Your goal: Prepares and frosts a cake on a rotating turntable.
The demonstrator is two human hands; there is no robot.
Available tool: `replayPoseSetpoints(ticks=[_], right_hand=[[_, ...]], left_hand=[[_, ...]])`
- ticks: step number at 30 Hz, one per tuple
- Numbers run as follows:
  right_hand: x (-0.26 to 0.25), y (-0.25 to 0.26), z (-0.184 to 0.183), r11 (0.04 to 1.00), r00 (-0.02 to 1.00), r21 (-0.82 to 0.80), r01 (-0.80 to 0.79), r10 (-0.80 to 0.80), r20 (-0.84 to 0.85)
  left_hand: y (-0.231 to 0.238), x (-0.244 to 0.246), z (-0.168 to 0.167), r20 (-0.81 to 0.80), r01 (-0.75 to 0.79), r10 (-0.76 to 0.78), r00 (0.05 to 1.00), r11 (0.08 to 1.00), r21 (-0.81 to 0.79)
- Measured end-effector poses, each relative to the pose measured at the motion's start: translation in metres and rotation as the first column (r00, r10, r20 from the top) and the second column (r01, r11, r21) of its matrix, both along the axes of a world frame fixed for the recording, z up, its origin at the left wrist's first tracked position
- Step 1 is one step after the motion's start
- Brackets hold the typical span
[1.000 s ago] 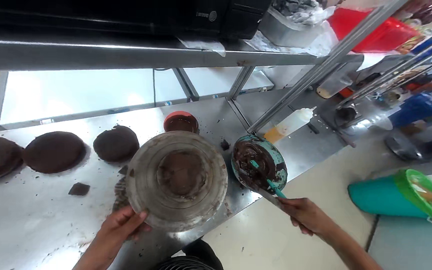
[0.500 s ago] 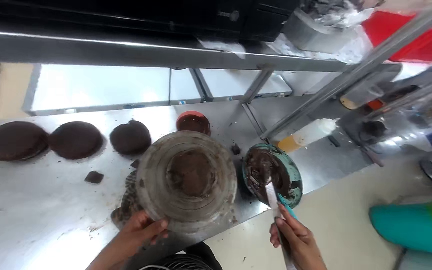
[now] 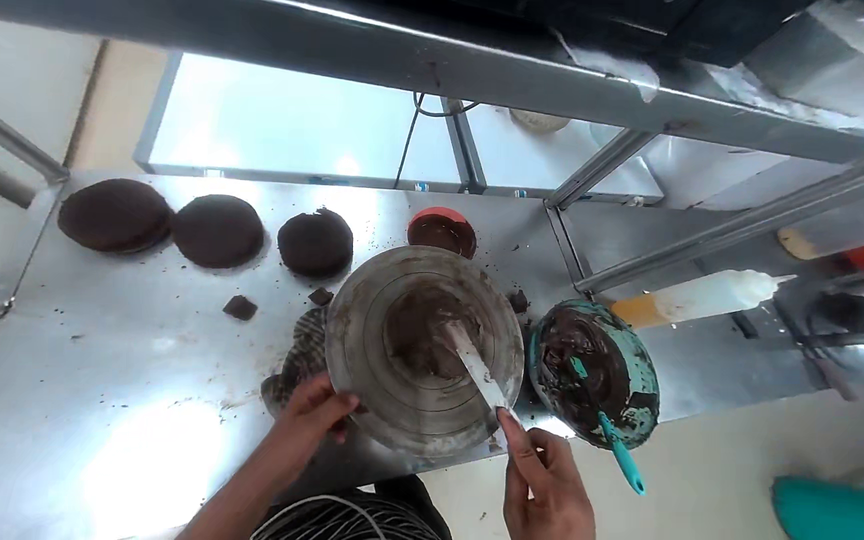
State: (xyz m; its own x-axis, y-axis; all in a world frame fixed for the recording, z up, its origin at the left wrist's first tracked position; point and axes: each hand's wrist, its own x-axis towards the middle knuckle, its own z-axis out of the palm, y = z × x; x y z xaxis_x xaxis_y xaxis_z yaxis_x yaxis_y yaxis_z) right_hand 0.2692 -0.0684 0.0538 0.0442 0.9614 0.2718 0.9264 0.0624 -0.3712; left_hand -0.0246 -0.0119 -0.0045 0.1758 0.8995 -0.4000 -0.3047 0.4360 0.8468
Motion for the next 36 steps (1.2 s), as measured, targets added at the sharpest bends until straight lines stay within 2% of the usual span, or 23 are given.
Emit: replayPoseSetpoints(ticks=[2,5,6,8,10,13,16,19,21,23,25,27,31,36], right_hand=[[0.003,0.007,0.004,1.0,1.0,-0.018,0.004,-0.004,-0.007],[0.001,0.008,0.008,0.994,0.973,-0.092,-0.065,0.043,-0.225],[0.003,0.005,0.008,0.99,0.967,-0.104,-0.091,0.063,-0.246],[0.014,-0.001,0.011,0.991,0.989,-0.098,-0.089,0.076,-0.129],[0.038,-0.007,0.018,0.995,0.999,-0.089,-0.04,0.041,0.004],[0.094,-0.007,0.041,0.995,0.985,-0.072,0.066,-0.053,0.165],[0.161,-0.001,0.074,0.975,0.899,-0.071,0.212,-0.166,0.406],[0.194,0.016,0.089,0.878,0.818,-0.266,0.398,-0.208,0.537],[0.189,0.034,0.087,0.782,0.846,-0.445,0.436,-0.188,0.499],[0.171,0.049,0.074,0.702,0.874,-0.576,0.419,-0.14,0.465],[0.152,0.062,0.059,0.552,0.838,-0.669,0.498,-0.107,0.535],[0.153,0.069,0.04,0.462,0.792,-0.679,0.571,-0.09,0.604],[0.185,0.068,0.035,0.444,0.754,-0.65,0.617,-0.095,0.65],[0.197,0.07,0.057,0.425,0.691,-0.636,0.644,0.034,0.722]], left_hand=[[-0.007,0.006,0.0,0.064,0.044,-0.045,0.997,0.999,0.003],[-0.017,0.018,-0.001,0.08,0.146,-0.145,0.986,0.989,-0.005],[-0.019,0.021,-0.002,0.072,0.197,-0.197,0.978,0.98,0.011],[-0.021,0.023,-0.005,0.066,0.284,-0.287,0.956,0.957,0.05],[-0.02,0.022,-0.006,0.078,0.302,-0.307,0.949,0.951,0.066],[-0.014,0.011,-0.001,-0.017,0.132,-0.132,0.991,0.991,0.007],[0.003,-0.004,-0.004,-0.126,-0.047,0.043,0.991,0.999,-0.026],[0.02,-0.015,-0.003,-0.12,-0.097,0.102,0.988,0.994,0.045],[0.023,-0.018,-0.005,-0.108,-0.093,0.102,0.989,0.992,0.087],[0.018,-0.022,-0.009,-0.102,-0.026,0.038,0.994,0.993,0.114],[0.011,-0.025,-0.011,-0.069,0.038,-0.028,0.997,0.989,0.142],[0.006,-0.024,-0.01,-0.046,0.07,-0.064,0.997,0.985,0.157],[0.0,-0.022,-0.011,-0.039,0.096,-0.09,0.995,0.978,0.187],[-0.002,-0.021,-0.009,-0.029,0.115,-0.111,0.993,0.974,0.194]])
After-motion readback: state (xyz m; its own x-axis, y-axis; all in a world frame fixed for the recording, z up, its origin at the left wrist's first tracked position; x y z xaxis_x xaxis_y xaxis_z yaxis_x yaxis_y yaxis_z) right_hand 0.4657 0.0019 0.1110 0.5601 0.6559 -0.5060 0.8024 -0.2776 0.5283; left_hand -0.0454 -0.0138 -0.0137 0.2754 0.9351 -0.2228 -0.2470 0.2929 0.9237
